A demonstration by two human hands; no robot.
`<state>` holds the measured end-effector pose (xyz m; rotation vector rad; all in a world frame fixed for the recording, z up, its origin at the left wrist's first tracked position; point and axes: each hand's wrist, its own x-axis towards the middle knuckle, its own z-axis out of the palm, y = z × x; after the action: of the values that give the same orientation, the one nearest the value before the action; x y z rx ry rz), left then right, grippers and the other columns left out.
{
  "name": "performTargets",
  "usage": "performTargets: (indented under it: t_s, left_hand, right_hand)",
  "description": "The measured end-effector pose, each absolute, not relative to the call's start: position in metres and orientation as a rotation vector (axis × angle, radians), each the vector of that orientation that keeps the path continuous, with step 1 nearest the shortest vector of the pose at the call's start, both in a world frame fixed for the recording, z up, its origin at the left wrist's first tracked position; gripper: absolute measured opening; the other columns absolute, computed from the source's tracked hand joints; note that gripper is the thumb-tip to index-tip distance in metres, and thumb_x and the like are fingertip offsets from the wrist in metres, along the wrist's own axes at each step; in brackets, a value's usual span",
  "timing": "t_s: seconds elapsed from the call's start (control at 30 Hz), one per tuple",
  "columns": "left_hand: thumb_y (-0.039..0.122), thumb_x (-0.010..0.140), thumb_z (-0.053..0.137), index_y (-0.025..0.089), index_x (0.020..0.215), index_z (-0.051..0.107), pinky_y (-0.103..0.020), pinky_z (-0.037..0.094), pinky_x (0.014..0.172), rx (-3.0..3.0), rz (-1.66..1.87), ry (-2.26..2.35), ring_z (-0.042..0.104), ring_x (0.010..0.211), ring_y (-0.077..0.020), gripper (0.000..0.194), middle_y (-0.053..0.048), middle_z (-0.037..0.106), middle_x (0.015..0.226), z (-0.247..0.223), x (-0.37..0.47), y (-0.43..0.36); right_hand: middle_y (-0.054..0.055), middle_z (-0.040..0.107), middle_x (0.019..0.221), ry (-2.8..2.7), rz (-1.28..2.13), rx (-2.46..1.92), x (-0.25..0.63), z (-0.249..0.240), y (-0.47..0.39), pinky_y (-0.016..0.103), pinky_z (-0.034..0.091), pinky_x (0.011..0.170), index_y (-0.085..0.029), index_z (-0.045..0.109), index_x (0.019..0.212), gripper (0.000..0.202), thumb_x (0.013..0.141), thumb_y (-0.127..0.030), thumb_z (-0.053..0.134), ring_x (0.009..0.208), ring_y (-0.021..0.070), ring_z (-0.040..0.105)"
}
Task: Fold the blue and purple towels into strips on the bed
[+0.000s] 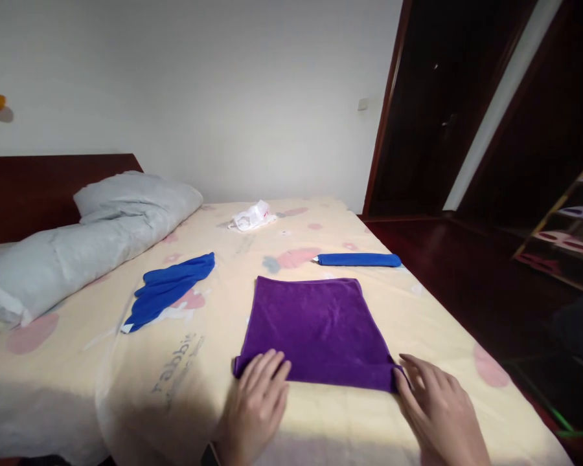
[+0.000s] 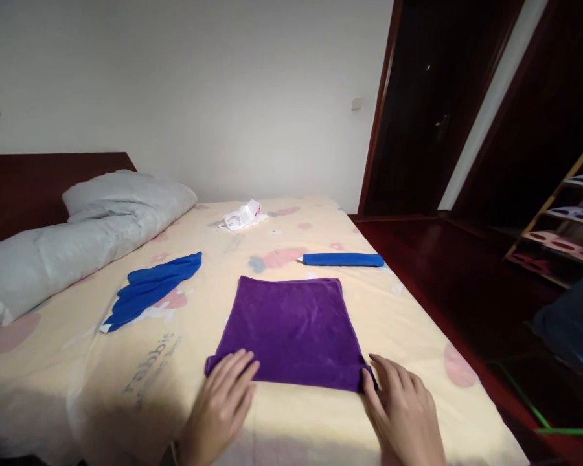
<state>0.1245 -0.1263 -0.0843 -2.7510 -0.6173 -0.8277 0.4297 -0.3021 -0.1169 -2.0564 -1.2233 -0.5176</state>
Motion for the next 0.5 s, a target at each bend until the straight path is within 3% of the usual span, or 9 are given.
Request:
performTargets:
  t_s: [0.13, 0.27, 0.33, 0.4, 0.5]
  left_hand:
    - [0.046, 0.104, 0.041, 0.026, 0.158, 0.026, -0.045, 0.043, 0.114, -2.919, -0.542, -0.422, 0.043, 0.142, -0.0255, 0.060, -0.004, 0.041, 0.158, -0.081, 0.147, -0.149]
    - [0.044, 0.104, 0.042, 0.027, 0.159, 0.023, -0.048, 0.039, 0.117, -2.931, -0.576, -0.533, 0.040, 0.144, -0.0256, 0.060, -0.005, 0.040, 0.159, -0.082, 0.144, -0.144]
    - [0.041, 0.104, 0.044, 0.028, 0.157, 0.028, -0.048, 0.040, 0.116, -2.957, -0.626, -0.599, 0.048, 0.137, -0.0247, 0.057, -0.006, 0.051, 0.150, -0.079, 0.140, -0.133]
    - [0.040, 0.100, 0.052, 0.028, 0.148, 0.044, -0.045, 0.047, 0.107, -3.008, -0.664, -0.686, 0.059, 0.122, -0.0234, 0.050, -0.005, 0.064, 0.132, -0.074, 0.135, -0.122]
    - [0.036, 0.093, 0.064, 0.028, 0.112, 0.067, -0.035, 0.053, 0.090, -3.111, -0.631, -0.743, 0.065, 0.099, -0.0204, 0.021, -0.001, 0.068, 0.106, -0.063, 0.127, -0.112]
  right_hand:
    - [0.013, 0.061, 0.134, -1.553, -0.713, -1.795, 0.387, -0.106, -0.298, 0.048, 0.045, 0.102, -0.022, 0.055, 0.133, 0.040, 0.096, -0.036, 0.049, 0.121, 0.0313, 0.057]
    - [0.006, 0.060, 0.139, -1.816, -0.660, -1.789, 0.356, -0.100, -0.282, 0.044, 0.042, 0.108, -0.025, 0.053, 0.139, 0.044, 0.096, -0.034, 0.053, 0.124, 0.0274, 0.056]
    - [0.007, 0.067, 0.127, -1.763, -0.550, -1.893, 0.359, -0.098, -0.276, 0.045, 0.047, 0.101, -0.024, 0.059, 0.133, 0.040, 0.098, -0.043, 0.053, 0.114, 0.0273, 0.062]
    - [0.006, 0.071, 0.113, -1.753, -0.396, -1.948, 0.370, -0.096, -0.276, 0.042, 0.052, 0.090, -0.025, 0.065, 0.123, 0.037, 0.097, -0.050, 0.054, 0.102, 0.0258, 0.066]
    - [0.004, 0.071, 0.100, -1.856, -0.298, -1.931, 0.389, -0.100, -0.286, 0.035, 0.054, 0.077, -0.028, 0.069, 0.111, 0.023, 0.096, -0.043, 0.058, 0.090, 0.0229, 0.066]
